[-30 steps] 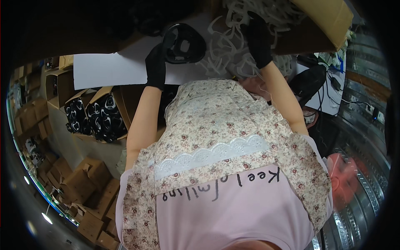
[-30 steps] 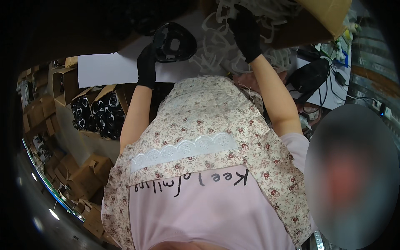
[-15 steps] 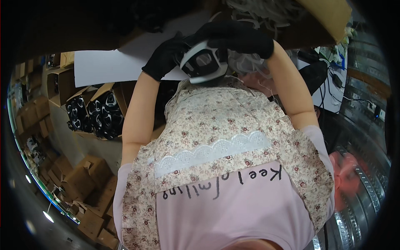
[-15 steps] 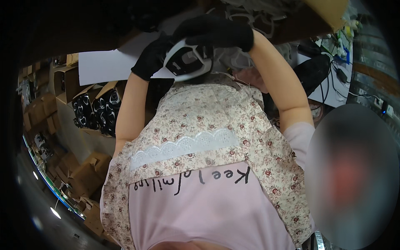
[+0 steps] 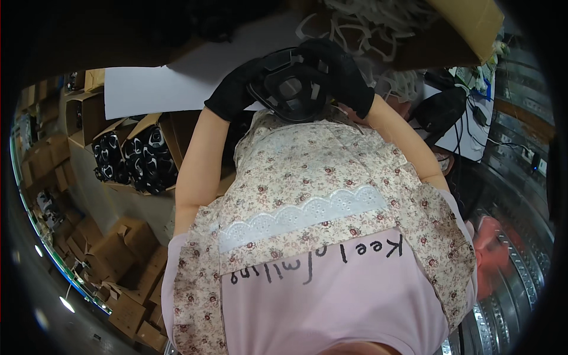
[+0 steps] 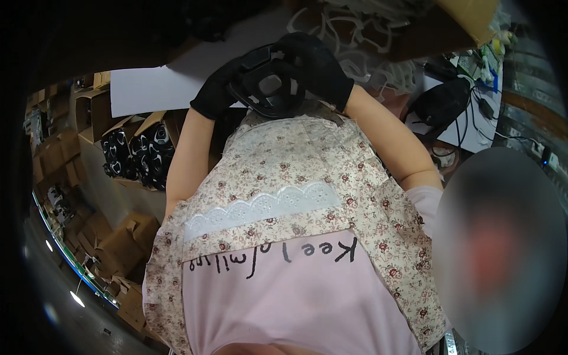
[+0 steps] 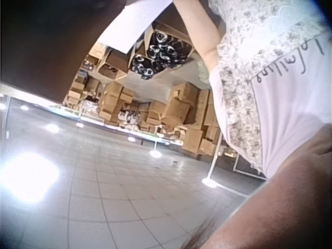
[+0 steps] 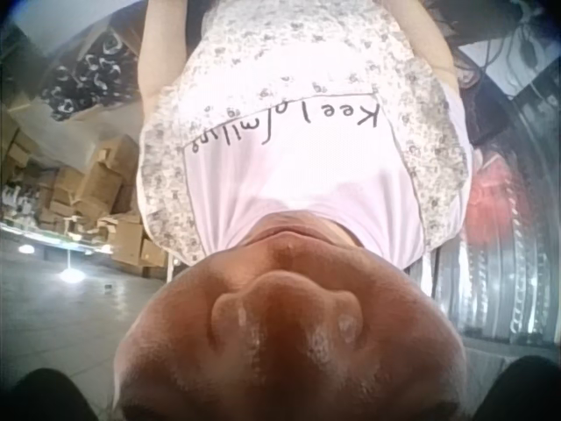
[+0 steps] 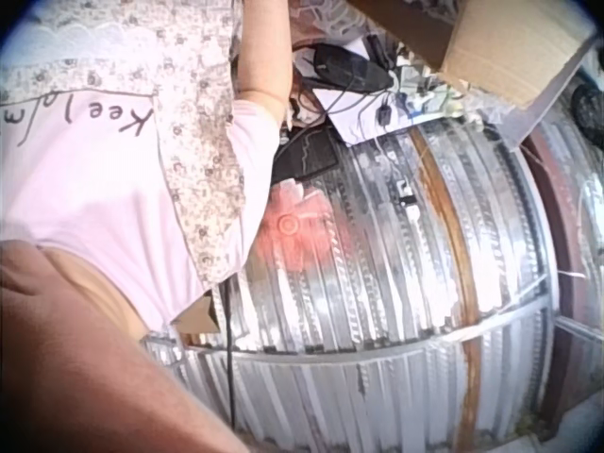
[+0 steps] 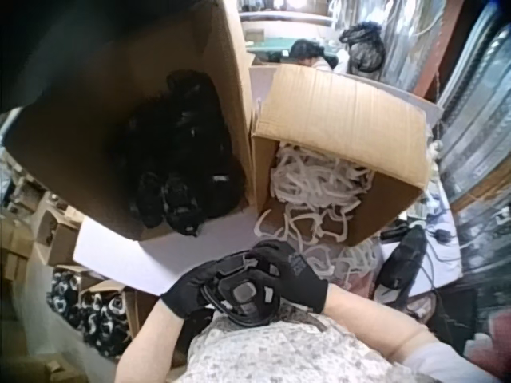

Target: The person assembles black plastic industrial components by hand on a workstation.

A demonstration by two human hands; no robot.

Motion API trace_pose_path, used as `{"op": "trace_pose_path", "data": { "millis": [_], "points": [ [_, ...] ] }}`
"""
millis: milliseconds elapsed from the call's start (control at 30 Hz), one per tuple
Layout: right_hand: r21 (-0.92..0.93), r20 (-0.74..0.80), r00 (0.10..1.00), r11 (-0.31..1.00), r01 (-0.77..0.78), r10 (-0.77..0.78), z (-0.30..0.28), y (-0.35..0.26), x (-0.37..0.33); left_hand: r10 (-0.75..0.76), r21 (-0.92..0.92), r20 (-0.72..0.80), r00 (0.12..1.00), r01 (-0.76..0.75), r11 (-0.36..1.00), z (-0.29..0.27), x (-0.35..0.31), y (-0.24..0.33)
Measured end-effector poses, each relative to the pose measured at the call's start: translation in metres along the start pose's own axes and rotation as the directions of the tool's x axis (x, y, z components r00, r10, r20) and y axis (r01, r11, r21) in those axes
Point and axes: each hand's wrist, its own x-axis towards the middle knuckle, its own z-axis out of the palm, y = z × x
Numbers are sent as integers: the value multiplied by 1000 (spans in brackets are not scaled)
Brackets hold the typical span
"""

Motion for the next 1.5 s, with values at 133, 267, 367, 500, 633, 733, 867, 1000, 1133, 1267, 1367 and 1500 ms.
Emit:
{"op": "trace_pose_path", "data": {
  "millis": [133, 267, 367, 500, 633, 733, 867, 1000, 1133, 1267, 1367, 1500],
  "points": [
    [149, -147, 987, 988, -46, 68, 11, 13, -9, 4, 7, 12, 1000, -4, 1000, -19, 10, -11],
    [-295, -231, 940, 939, 177, -250, -7, -25, 3, -3, -125, 32, 999, 7, 992, -15, 15, -6],
    [-437, -96, 880, 814, 383, -466, 3, -46, 5, 90, 38, -5, 996, -90, 995, 1, 10, -12],
    [-117, -142, 945, 953, 281, -296, 49, -40, 10, 330, 679, 358, 873, -486, 549, -10, 15, -16],
    [-7, -239, 929, 957, 288, -282, 23, -35, 10, -30, -35, 143, 989, 35, 999, -27, 12, -20],
    [-497, -293, 841, 823, 273, -456, -5, -10, 14, -81, -72, -59, 995, 77, 994, -4, 2, -13],
    [343, -78, 975, 923, -172, 210, -8, 20, -2, 17, -115, 29, 999, -13, 993, 4, 1, -10],
    [-29, -173, 983, 998, -61, 55, -4, 18, -8, 24, -133, -3, 1000, -24, 991, 13, -5, -7],
    [-190, -286, 957, 982, -1, -54, 4, 3, -13, 16, -124, 14, 1000, -14, 992, -2, -1, -9],
    [-196, -320, 947, 980, -44, -21, 7, -1, -11, 59, -39, 23, 998, -58, 998, -2, -2, -9],
    [-88, -336, 941, 996, -5, -25, 12, 6, -12, 58, 76, 70, 996, -63, 995, 8, -1, -2],
    [47, -329, 944, 999, -23, 37, 20, 27, -12, 56, 150, 108, 993, -72, 986, 4, 4, -3]
  ]
}}
